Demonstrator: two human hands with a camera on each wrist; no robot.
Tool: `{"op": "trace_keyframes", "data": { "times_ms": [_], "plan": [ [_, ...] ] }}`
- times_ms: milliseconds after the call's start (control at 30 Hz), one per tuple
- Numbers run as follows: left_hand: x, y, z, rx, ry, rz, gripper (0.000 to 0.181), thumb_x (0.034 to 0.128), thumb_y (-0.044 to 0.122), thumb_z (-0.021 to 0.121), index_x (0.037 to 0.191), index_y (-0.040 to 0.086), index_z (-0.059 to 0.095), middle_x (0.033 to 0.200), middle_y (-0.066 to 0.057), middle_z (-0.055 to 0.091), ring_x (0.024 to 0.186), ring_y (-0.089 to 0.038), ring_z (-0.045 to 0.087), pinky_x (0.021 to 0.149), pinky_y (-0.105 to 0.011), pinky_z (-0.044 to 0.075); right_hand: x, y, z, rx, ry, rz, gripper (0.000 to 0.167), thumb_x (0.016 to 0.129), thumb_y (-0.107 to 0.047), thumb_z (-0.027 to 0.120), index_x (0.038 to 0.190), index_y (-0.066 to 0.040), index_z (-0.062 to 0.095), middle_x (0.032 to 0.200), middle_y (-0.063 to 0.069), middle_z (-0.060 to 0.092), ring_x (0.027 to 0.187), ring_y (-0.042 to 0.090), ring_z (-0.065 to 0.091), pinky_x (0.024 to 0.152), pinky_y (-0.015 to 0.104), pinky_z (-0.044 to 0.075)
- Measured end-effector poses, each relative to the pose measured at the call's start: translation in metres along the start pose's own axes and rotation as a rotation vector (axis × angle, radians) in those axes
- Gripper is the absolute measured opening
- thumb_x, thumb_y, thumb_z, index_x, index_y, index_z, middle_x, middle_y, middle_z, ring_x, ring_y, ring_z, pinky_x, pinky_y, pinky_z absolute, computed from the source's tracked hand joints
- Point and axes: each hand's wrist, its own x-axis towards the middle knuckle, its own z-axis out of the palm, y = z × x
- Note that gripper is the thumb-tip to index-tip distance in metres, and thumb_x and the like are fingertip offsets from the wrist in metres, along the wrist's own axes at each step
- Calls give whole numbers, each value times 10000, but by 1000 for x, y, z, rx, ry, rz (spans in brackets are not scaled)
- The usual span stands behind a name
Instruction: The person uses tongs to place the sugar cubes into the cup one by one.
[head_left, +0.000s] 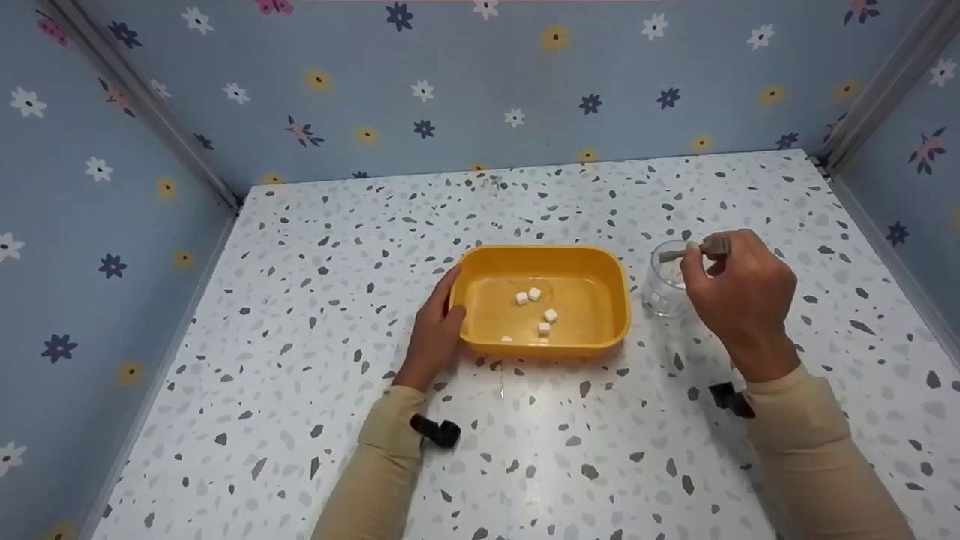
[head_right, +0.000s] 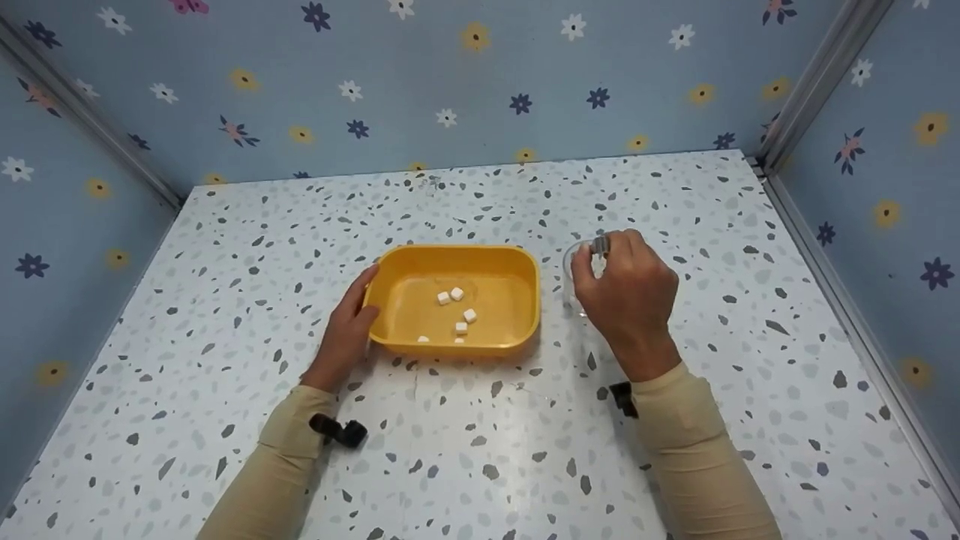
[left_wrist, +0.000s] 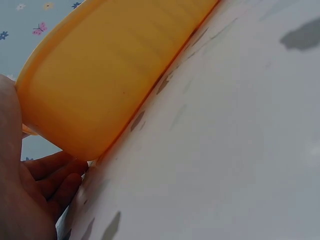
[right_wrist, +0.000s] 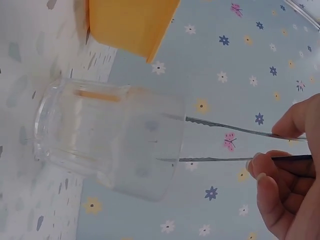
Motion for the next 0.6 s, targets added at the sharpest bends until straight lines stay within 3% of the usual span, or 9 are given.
{"op": "trace_keyframes", "data": {
  "times_ms": [400, 600],
  "plan": [
    [-1, 0, -1, -8, 1, 29, 619, 974, 183, 460, 1548, 387, 351, 1540, 157, 392, 1334, -75, 432, 1119, -338, 339, 1, -8, -5, 59, 19, -15, 189, 875, -118, 704, 836, 65, 678, 768, 199, 663, 617, 329, 633, 572, 492, 518],
    [-1, -1, -1, -22, -3, 43, 616, 973, 157, 460, 1546, 366, 369, 1532, 141, 411, 1281, -105, 476, 1103, -353, 365, -1, -14, -9, 114, -16, -11, 184, 887, -132, 702, 862, 49, 682, 765, 169, 656, 629, 282, 621, 609, 294, 449]
  ]
}}
